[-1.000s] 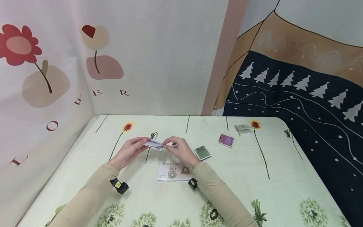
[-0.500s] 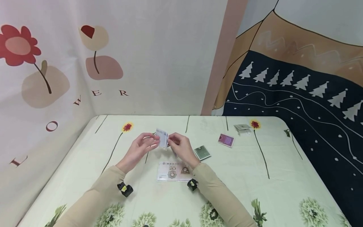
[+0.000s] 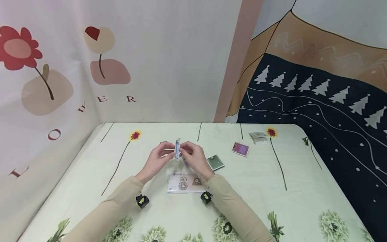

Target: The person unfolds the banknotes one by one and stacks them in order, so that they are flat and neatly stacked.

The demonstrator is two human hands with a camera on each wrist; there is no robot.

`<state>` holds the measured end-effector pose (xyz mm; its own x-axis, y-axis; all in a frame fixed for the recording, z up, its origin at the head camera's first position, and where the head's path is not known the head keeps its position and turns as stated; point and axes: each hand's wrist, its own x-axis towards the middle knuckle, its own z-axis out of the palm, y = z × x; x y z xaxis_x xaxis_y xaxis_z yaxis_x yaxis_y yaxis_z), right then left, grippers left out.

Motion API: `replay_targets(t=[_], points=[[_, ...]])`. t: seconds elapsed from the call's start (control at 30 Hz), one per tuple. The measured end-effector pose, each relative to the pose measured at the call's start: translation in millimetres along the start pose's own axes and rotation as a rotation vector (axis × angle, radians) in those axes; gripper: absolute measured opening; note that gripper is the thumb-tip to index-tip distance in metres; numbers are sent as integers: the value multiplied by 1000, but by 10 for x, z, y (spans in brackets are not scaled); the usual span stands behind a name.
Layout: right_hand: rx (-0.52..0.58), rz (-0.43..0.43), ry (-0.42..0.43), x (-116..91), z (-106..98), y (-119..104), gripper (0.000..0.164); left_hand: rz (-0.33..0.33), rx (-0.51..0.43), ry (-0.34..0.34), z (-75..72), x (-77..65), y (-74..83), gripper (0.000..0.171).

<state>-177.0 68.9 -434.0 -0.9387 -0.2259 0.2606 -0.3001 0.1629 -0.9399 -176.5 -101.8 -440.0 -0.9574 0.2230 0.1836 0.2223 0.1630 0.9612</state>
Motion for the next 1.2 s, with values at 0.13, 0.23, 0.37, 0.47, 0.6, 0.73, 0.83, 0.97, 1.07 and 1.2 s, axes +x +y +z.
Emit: replay_targets(t=[0.13, 0.23, 0.37, 0.47, 0.6, 0.73, 0.83, 0.97, 1.07, 1.2], points=[[-17, 3, 54, 29, -35, 221, 14, 3, -4, 19, 29, -21, 132, 25], [-1, 38, 94, 34, -67, 309, 15, -25, -43, 24, 43, 5, 81, 32], [24, 57, 142, 30, -115, 334, 17, -35, -84, 29, 63, 56, -71, 44], [26, 40, 161, 31, -160, 349, 17, -27, -76, 33, 81, 82, -139, 44], [-8, 44, 160, 9, -230, 374, 16, -19, -32, 43, 98, 93, -167, 36], [-51, 54, 163, -47, -308, 387, 17, -27, 2, 47, 104, 87, -170, 33], [-90, 48, 175, -81, -367, 402, 16, -29, -7, 53, 101, 80, -187, 32], [-151, 43, 174, -109, -443, 420, 14, -10, -16, 64, 85, 75, -210, 32], [-180, 47, 160, -128, -497, 440, 14, -15, -6, 76, 69, 81, -231, 29], [-205, 59, 137, -150, -561, 472, 16, -29, 26, 97, 49, 93, -261, 24]])
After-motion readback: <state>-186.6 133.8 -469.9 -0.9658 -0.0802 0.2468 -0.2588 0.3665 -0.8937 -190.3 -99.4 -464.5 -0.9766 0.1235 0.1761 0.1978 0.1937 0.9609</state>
